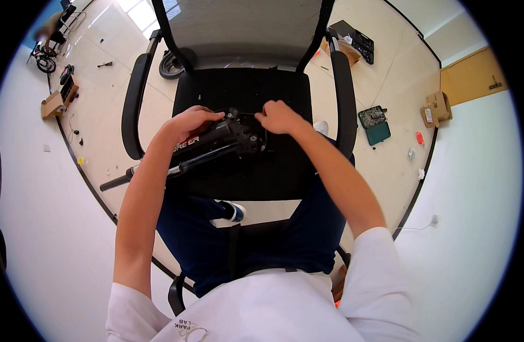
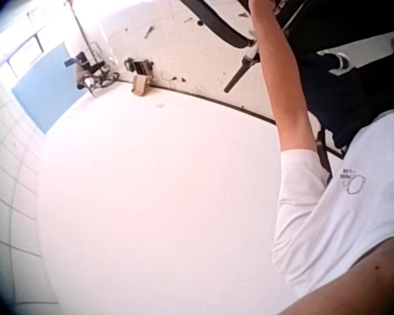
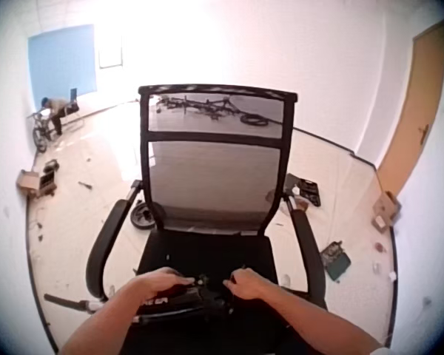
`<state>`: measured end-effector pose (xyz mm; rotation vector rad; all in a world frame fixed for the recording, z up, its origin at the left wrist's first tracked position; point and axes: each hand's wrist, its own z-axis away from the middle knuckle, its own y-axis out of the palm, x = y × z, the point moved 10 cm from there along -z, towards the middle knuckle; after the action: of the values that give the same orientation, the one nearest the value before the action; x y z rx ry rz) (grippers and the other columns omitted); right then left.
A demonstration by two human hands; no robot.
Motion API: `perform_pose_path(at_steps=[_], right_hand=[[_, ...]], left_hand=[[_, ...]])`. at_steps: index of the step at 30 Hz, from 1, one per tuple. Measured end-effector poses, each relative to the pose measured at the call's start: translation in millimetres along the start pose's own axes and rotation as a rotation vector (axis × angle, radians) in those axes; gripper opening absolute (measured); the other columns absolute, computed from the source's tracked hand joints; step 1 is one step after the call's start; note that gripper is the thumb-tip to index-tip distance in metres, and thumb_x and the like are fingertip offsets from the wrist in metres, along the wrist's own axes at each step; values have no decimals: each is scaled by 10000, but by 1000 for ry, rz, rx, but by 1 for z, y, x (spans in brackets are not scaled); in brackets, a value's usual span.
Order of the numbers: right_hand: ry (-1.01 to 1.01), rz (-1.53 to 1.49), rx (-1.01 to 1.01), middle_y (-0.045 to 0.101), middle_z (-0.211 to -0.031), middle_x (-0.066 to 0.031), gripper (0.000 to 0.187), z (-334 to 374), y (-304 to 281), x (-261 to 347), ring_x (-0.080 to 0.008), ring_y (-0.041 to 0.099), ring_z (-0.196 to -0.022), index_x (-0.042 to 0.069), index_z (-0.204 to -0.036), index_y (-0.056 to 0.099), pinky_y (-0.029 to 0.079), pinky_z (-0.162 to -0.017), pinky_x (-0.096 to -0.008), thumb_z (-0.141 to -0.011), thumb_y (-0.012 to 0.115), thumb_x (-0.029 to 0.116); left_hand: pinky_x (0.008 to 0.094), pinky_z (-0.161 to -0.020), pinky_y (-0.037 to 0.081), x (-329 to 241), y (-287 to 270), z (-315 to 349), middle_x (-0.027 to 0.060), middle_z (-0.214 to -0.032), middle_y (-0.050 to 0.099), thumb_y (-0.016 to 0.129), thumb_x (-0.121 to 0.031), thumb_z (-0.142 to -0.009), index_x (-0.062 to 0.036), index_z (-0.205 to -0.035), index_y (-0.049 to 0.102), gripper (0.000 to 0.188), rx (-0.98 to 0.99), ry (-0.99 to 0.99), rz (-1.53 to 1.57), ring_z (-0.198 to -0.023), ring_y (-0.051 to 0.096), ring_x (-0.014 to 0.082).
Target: The person assembles a bicycle fork by inserting a steerer tube into the fork crown and tightening bolts with an Allen key. The person then handles a small mechanical component, inserting and tightening a bolt into it.
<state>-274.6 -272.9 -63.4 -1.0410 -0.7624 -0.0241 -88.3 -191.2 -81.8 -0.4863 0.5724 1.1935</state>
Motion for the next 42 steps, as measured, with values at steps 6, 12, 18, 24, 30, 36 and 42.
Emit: perform_pose_path(at_steps=[6, 12, 18, 24, 30, 36, 42], right_hand=[[92, -815, -56, 709, -886, -140, 426, -9, 34, 32, -213, 671, -756, -44, -1037, 695, 519, -729, -333, -954, 623, 367], [-43, -681, -119, 731, -959, -124, 316, -6, 28, 39, -227, 696, -884, 13, -1111, 704, 529, -819, -341, -927, 652, 266], [-118, -537, -121, 720, -889, -129, 270, 0, 9, 50, -251, 688, -824, 7, -1012, 702, 534, -776, -342, -924, 652, 257], [-404, 262, -247, 675, -783, -133, 349, 39, -14, 118, -290, 683, -774, 25, -838, 647, 548, -707, -397, -962, 581, 344], [-402, 568, -88, 648, -798, -116, 283, 46, 12, 124, -266, 673, -775, 32, -887, 595, 545, -657, -367, -990, 549, 292], [-582, 649, -213, 639, -869, -108, 149, 55, 18, 126, -246, 685, -793, 31, -976, 570, 558, -662, -331, -893, 581, 154], [-755, 710, -135, 606, -922, -88, 190, 62, 13, 143, -228, 653, -839, 25, -1035, 575, 541, -715, -330, -865, 588, 109]], left_hand=[[291, -820, 485, 5, -19, 5, 130, -1126, 636, 760, -440, -858, 48, -1300, 537, 696, -302, 14, -55, -963, 602, 162], [296, -817, 506, -14, -20, 17, 109, -1077, 659, 769, -359, -861, 50, -1275, 551, 622, -408, 227, 100, -932, 623, 141], [266, -727, 525, -2, -6, 4, 70, -1014, 668, 764, -250, -867, 53, -1244, 577, 519, -212, 110, 151, -851, 632, 102], [273, -758, 527, 13, 1, 5, 82, -1081, 652, 722, -170, -886, 49, -1307, 541, 508, -112, 94, 303, -877, 631, 110], [268, -801, 507, 3, 9, 19, 80, -1147, 632, 684, -206, -919, 12, -1323, 547, 478, -151, 110, 254, -961, 614, 121], [287, -840, 493, -5, 8, 15, 89, -1190, 628, 672, -230, -929, 0, -1342, 550, 488, -167, 224, 163, -1012, 605, 149], [276, -820, 476, -13, 7, 24, 106, -1177, 634, 673, -241, -925, 19, -1345, 542, 511, -203, 323, 40, -983, 595, 143]])
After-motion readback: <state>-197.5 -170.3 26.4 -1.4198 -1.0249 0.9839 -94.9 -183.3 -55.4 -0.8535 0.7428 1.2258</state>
